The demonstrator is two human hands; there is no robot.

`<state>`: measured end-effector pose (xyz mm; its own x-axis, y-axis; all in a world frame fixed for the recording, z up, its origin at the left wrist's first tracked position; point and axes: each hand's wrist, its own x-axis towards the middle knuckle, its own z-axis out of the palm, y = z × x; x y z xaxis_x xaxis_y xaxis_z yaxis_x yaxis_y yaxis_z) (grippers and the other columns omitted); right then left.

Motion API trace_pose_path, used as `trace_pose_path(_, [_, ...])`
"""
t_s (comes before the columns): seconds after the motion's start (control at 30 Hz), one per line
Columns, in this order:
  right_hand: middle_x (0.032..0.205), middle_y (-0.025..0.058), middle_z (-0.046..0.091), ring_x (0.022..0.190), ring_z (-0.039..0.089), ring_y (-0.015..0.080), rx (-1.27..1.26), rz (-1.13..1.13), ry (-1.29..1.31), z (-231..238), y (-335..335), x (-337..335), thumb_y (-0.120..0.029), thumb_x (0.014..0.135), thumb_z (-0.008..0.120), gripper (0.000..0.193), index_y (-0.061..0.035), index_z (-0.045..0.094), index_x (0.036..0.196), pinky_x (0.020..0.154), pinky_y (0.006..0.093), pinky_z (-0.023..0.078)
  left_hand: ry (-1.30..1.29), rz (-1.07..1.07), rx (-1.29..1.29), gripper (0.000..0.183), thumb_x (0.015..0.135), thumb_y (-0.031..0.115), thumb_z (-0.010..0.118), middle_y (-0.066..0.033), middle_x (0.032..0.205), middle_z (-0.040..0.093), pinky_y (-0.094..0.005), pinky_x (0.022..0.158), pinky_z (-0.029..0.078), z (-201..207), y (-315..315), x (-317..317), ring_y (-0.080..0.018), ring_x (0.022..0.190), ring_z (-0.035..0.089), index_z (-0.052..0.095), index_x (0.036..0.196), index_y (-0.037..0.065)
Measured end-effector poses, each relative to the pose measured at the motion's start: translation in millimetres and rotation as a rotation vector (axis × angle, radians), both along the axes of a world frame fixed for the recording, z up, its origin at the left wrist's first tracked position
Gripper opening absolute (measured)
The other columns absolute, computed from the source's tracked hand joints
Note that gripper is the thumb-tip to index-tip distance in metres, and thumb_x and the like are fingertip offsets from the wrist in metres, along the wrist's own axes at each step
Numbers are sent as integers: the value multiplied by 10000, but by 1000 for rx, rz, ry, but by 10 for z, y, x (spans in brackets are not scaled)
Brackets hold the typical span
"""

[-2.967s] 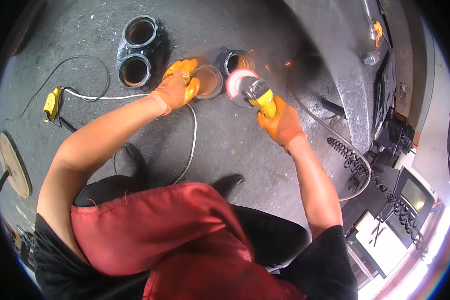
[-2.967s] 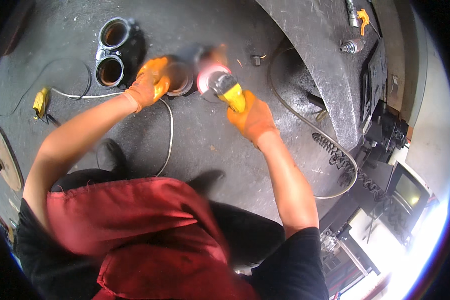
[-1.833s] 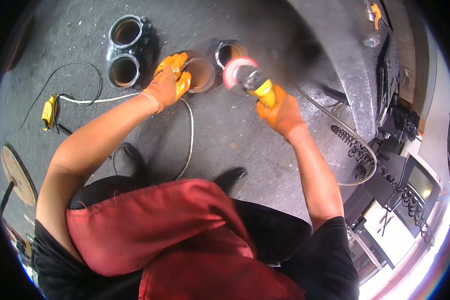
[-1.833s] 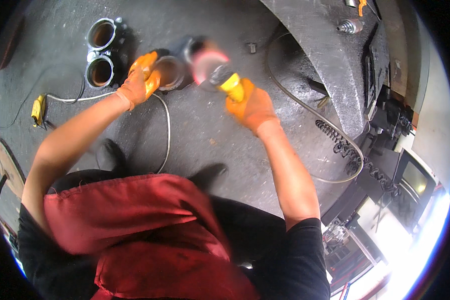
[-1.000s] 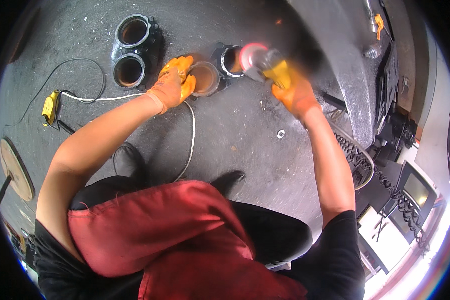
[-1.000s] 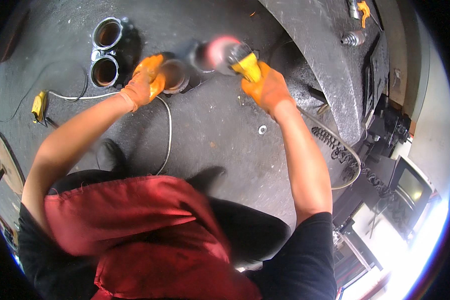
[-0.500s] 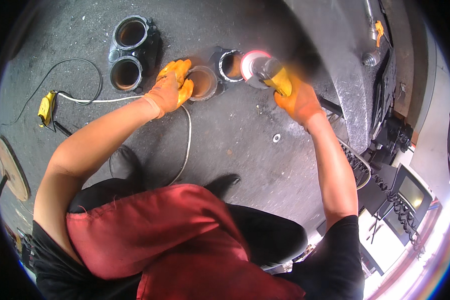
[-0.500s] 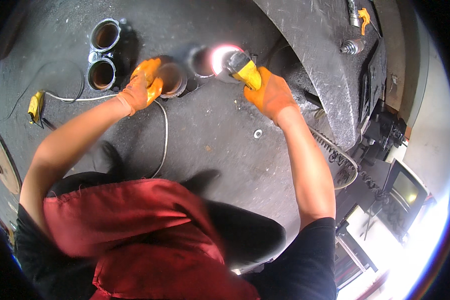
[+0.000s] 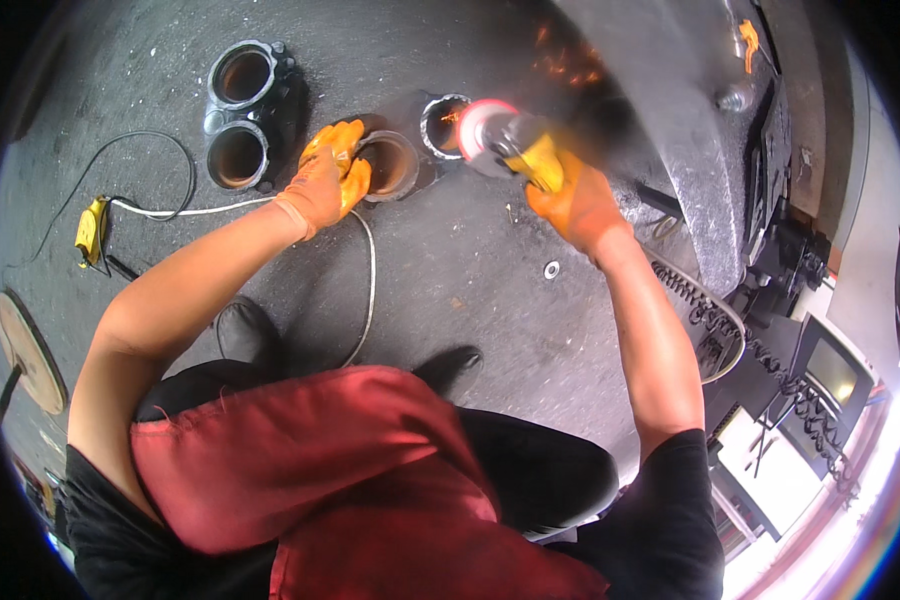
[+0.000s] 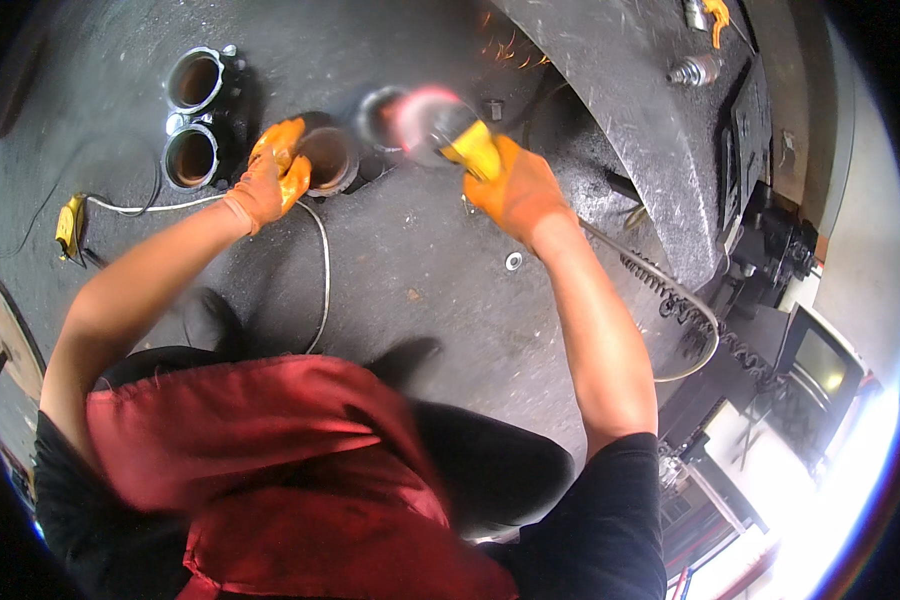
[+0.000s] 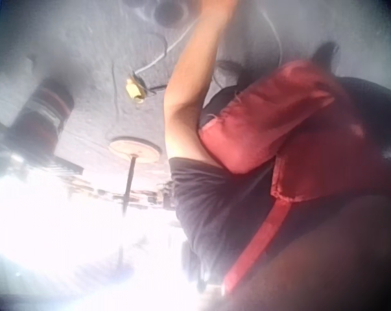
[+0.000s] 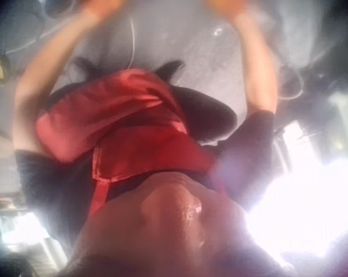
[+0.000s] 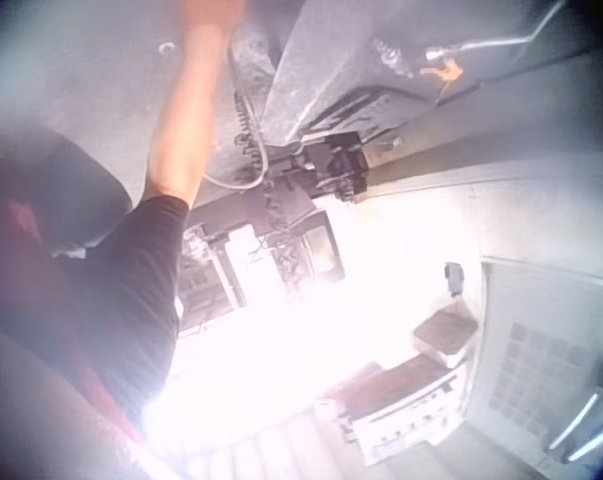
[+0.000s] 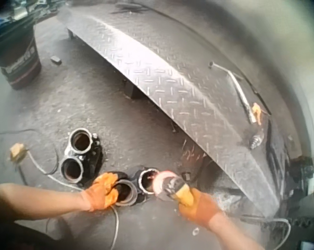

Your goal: The person uses a handheld grinder to smooth the edges of circular metal pipes attached to a base, then uses a pneumatic die grinder to refine the internal and external surfaces of the metal component.

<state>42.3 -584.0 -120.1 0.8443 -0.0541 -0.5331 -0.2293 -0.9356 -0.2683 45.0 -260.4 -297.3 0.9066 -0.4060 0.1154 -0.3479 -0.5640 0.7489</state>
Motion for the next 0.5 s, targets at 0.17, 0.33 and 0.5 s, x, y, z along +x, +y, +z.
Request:
trace_pose_path(0.17, [1066, 278, 705, 1018, 669, 462, 48, -37, 36, -114, 86, 92, -371, 861, 683, 485, -20, 636, 1192, 851, 489, 545, 85, -42, -51, 514, 914, 156, 628, -247, 1272, 613, -469, 1061, 443, -197, -5, 1, -423, 1206, 568, 544, 1390, -17])
trace_pose_path(0.33, [1088, 269, 706, 1048, 659, 466, 1, -86, 52, -20, -1, -340, -375, 856, 691, 507, -39, 618, 1227, 888, 490, 536, 112, -37, 25, 504, 929, 173, 623, -248, 1330, 600, -466, 1104, 422, 44, 12, 21, -432, 1273, 542, 535, 1389, -13])
trace_pose_path(0.5, [1071, 262, 713, 1046, 671, 449, 68, -177, -2, -103, 122, -142, -383, 850, 693, 488, -25, 644, 1177, 873, 483, 543, 115, -35, 4, 491, 915, 158, 620, -251, 1265, 619, -462, 1072, 436, 100, 26, 51, -442, 1208, 562, 538, 1370, -8])
